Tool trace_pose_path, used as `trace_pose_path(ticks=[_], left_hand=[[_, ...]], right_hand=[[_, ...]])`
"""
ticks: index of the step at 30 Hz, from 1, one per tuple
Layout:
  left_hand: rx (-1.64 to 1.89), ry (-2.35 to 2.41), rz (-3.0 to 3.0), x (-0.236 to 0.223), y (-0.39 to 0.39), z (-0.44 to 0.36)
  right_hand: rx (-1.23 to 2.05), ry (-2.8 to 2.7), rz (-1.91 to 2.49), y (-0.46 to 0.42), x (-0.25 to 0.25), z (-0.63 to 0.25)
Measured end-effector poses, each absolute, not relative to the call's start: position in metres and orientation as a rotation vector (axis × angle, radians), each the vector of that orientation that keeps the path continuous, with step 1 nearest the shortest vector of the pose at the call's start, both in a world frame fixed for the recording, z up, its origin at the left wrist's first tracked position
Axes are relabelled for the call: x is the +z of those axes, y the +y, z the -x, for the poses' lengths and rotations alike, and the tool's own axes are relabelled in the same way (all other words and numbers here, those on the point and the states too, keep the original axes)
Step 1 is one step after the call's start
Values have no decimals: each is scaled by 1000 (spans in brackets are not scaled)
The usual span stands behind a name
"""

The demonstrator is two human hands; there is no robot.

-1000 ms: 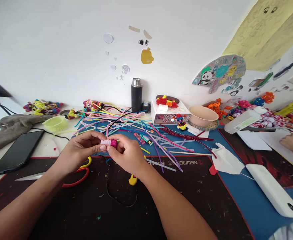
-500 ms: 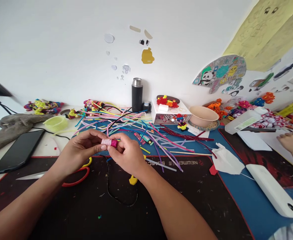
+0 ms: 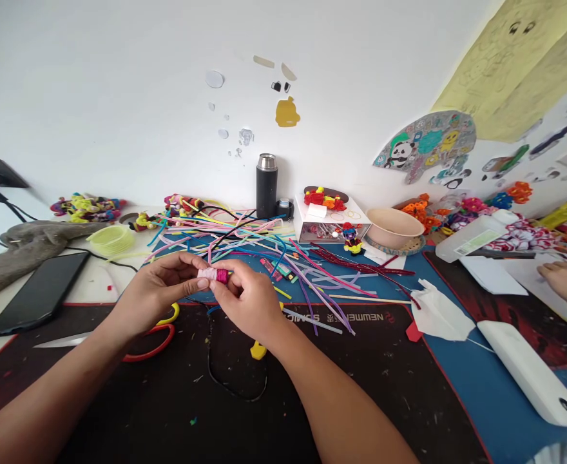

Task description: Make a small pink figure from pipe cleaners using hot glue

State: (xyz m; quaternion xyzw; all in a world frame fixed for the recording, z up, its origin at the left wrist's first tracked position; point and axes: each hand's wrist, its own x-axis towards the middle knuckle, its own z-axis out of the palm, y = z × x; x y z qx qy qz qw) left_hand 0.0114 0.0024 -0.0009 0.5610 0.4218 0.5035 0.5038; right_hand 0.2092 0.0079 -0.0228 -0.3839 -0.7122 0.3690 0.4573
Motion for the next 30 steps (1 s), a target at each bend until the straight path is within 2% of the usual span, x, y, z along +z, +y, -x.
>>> trace_pose_path(ticks=[15,22,30], left_hand=[[1307,1124,-1380,-9,6,-8],[1276,1149,-1493,-10,1,-11],[1341,1170,-1814,-13,1,-8]], right_hand=[[1362,-1146,825,13,-16,-211],[1461,-1100,740,11,-18,-206],[1642,-1053,841,13,-16,-206]])
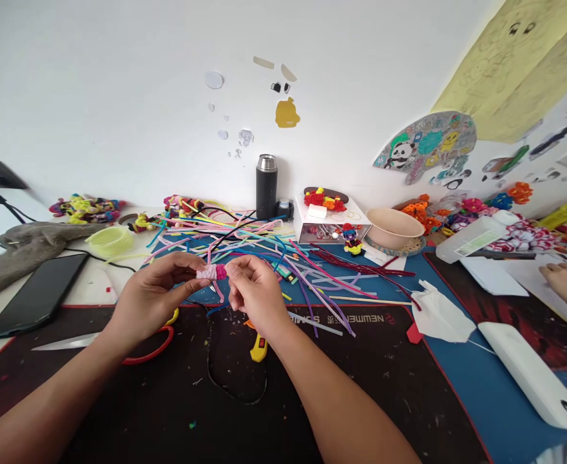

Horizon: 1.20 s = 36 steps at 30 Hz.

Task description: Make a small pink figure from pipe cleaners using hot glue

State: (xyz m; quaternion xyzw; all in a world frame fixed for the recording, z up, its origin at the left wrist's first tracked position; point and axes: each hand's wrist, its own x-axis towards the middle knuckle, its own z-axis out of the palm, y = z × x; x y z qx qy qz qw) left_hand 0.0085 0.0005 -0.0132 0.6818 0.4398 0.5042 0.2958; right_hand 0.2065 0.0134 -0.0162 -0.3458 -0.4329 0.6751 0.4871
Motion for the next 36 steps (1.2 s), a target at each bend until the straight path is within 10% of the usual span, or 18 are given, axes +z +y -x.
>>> trace_pose_path(ticks=[36], left_hand=[[1339,1117,-2312,-12,-11,-20]], right_hand=[[1635,-1160,883,11,-17,-198]])
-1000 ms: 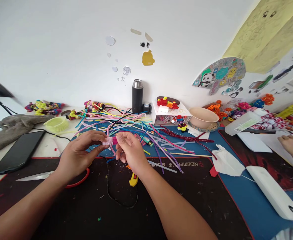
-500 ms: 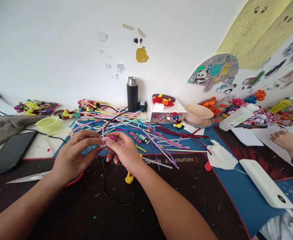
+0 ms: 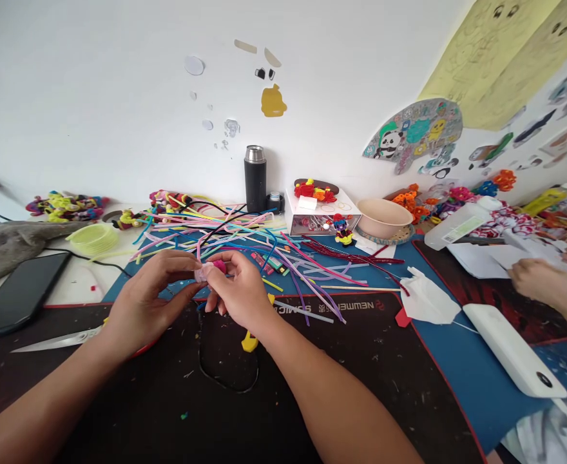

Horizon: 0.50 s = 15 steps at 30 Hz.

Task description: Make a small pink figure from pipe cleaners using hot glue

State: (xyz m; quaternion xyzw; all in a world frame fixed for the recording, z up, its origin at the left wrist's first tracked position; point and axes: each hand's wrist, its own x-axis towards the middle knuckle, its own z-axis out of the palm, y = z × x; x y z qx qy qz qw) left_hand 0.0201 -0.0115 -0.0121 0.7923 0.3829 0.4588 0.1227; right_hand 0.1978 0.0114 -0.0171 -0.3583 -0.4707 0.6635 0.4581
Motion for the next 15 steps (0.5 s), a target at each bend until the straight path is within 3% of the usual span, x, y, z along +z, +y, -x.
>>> trace_pose_path(ticks=[7,15], left_hand=[[1194,1153,-1583,2,-11,-22],[1019,1104,-1474,16,-10,-26]], right_hand=[[1580,-1141,934,14,-18,-200],[1540,-1182,910,12,-21,-200]])
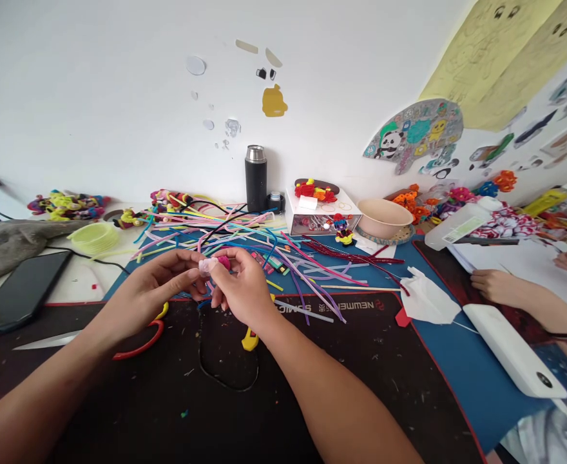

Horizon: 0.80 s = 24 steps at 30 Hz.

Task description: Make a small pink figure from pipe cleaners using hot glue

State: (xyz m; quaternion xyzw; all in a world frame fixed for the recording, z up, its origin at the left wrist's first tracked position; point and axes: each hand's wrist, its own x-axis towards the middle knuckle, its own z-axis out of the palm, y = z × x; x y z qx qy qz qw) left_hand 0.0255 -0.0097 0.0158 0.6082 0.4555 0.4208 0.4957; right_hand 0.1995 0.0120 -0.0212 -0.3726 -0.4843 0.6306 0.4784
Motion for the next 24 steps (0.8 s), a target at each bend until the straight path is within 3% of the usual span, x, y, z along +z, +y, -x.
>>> trace_pose_path(ticks=[24], left_hand=[[1137,1098,-1282,11,-12,-37]], right_hand=[[1525,-1268,825,5,-18,-199]])
